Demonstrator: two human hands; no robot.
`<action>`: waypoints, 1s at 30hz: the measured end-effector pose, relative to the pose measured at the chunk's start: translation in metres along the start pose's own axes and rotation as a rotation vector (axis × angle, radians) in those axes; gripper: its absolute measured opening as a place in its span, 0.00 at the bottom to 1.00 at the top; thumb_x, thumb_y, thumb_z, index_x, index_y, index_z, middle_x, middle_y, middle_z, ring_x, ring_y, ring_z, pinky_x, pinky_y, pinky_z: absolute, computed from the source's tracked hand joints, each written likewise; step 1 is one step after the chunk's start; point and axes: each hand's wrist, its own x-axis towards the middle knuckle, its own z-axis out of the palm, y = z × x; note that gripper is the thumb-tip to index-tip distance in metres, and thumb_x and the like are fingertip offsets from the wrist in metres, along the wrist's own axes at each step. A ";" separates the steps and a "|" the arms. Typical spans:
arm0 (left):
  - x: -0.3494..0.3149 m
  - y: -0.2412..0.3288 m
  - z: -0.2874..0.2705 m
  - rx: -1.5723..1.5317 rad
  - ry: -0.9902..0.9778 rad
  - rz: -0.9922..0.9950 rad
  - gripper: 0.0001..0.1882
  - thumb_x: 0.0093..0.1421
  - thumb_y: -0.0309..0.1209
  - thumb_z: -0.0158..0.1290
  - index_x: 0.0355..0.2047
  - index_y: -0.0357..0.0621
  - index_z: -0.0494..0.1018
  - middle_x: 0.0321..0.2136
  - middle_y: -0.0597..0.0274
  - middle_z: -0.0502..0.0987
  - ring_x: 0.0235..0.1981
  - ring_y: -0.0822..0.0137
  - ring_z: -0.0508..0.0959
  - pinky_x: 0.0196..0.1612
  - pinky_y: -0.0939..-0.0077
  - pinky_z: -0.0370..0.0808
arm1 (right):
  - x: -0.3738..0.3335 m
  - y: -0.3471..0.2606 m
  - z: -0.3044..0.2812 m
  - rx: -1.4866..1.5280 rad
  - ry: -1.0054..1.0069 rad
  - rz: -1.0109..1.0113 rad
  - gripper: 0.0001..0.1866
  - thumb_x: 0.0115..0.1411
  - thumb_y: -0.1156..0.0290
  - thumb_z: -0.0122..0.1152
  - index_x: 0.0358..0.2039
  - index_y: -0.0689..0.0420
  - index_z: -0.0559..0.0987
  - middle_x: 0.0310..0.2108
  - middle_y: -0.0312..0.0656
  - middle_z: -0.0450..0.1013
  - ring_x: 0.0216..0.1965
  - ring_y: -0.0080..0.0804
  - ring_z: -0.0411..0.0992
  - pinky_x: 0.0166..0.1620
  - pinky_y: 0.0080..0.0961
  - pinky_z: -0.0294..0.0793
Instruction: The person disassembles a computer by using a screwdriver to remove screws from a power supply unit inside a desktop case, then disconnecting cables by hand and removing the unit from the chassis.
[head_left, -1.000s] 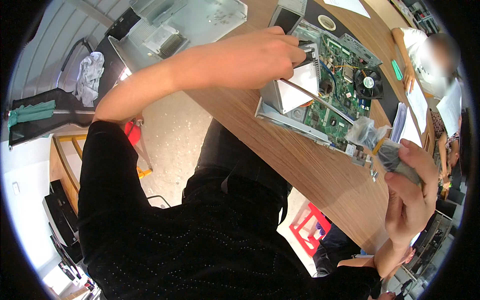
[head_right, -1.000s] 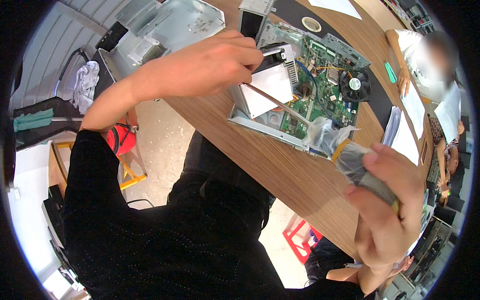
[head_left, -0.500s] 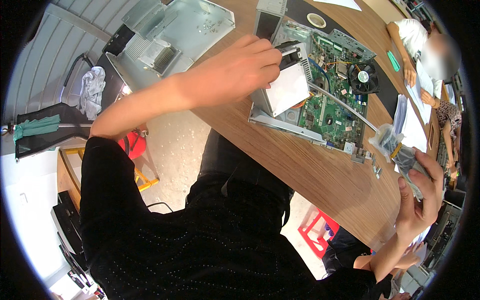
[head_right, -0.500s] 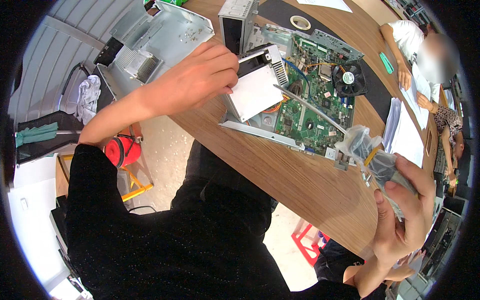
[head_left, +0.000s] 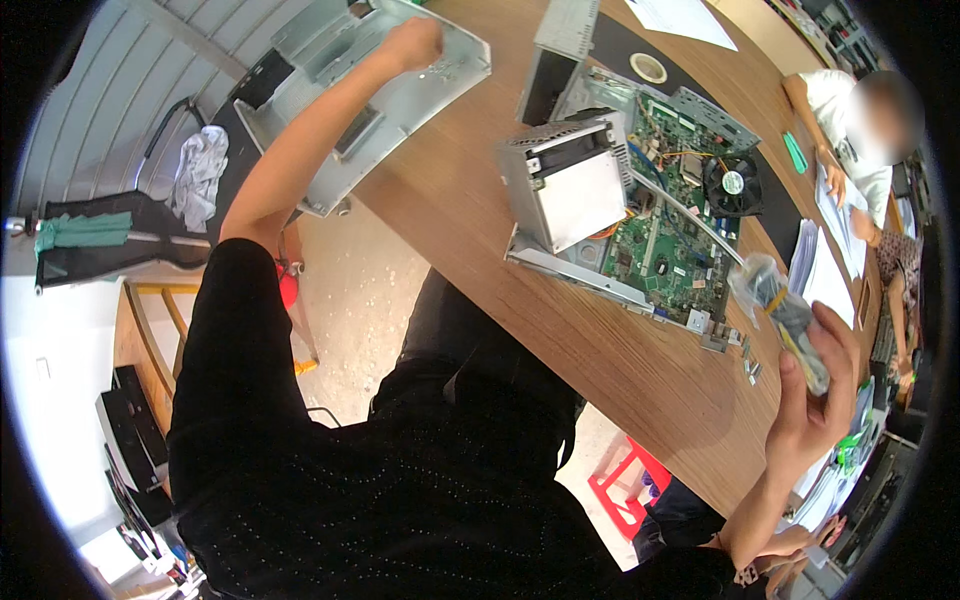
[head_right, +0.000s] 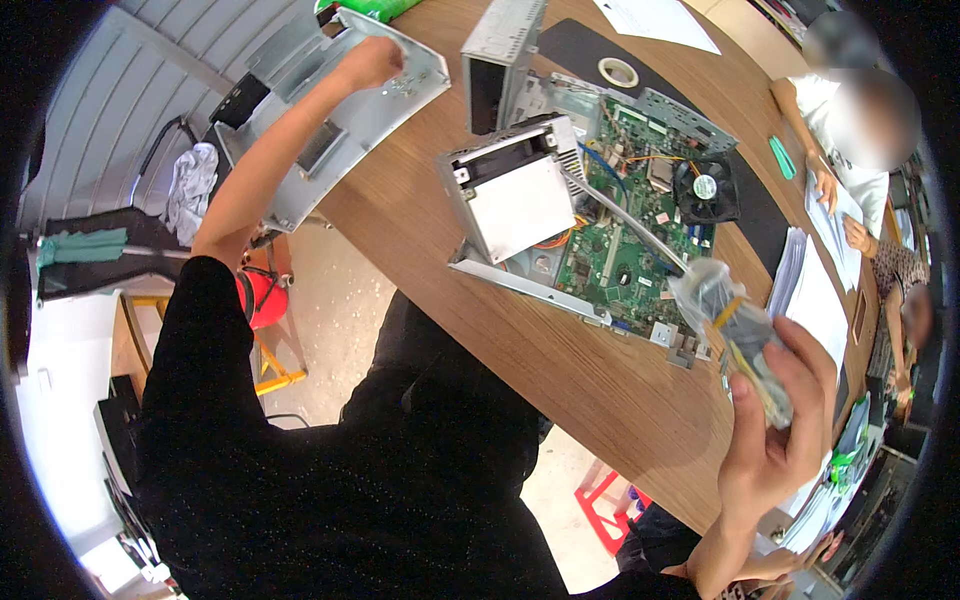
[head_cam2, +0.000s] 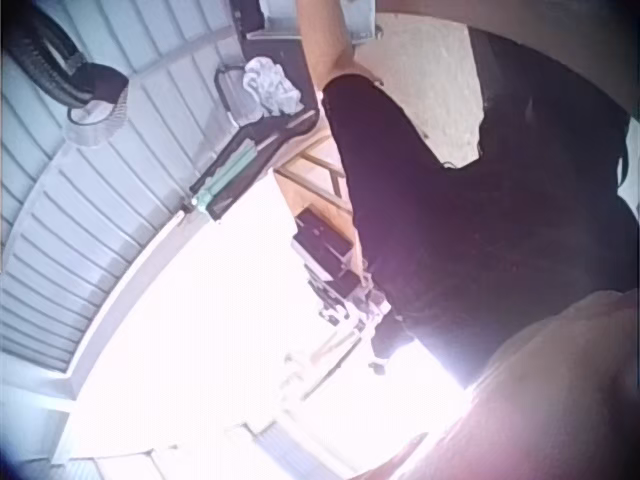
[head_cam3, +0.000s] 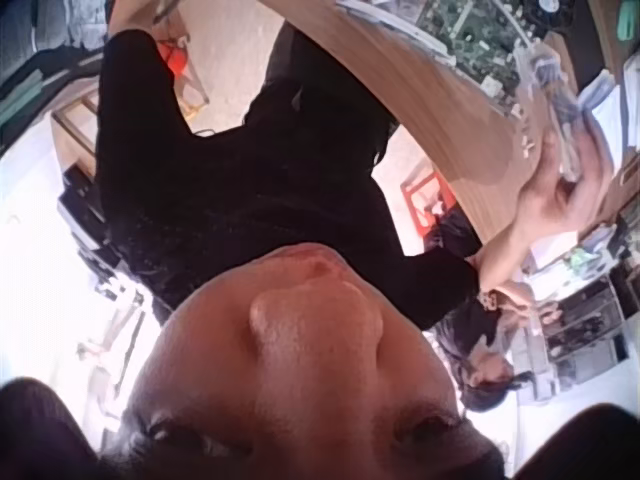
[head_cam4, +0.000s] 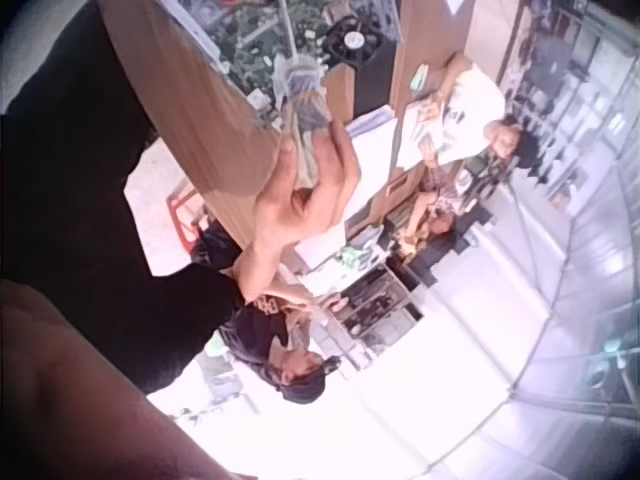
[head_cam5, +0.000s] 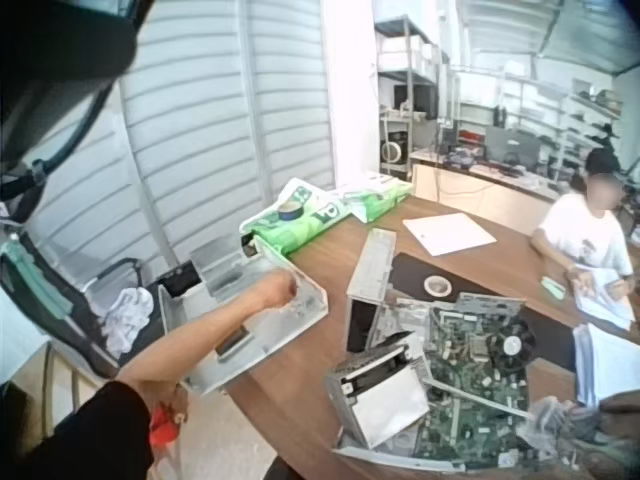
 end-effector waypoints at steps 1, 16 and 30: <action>0.003 0.008 0.000 -0.012 -0.003 0.032 0.08 0.52 0.25 0.56 0.32 0.41 0.82 0.37 0.48 0.83 0.39 0.44 0.83 0.43 0.53 0.79 | 0.000 -0.004 0.004 0.034 0.027 0.061 0.16 0.58 0.82 0.65 0.47 0.63 0.78 0.52 0.54 0.74 0.53 0.40 0.74 0.55 0.32 0.73; -0.105 0.131 -0.090 -0.049 0.464 0.173 0.06 0.59 0.31 0.60 0.35 0.44 0.81 0.31 0.57 0.79 0.34 0.53 0.80 0.35 0.60 0.77 | -0.002 0.019 0.029 0.179 0.073 0.178 0.15 0.61 0.77 0.66 0.48 0.62 0.78 0.53 0.51 0.75 0.54 0.36 0.74 0.55 0.28 0.73; -0.116 0.216 -0.107 -0.499 0.339 0.671 0.08 0.58 0.24 0.60 0.38 0.37 0.79 0.33 0.55 0.78 0.36 0.53 0.80 0.38 0.64 0.76 | -0.004 0.024 0.035 0.221 0.067 0.216 0.14 0.61 0.78 0.65 0.48 0.62 0.79 0.54 0.51 0.75 0.54 0.36 0.73 0.57 0.29 0.71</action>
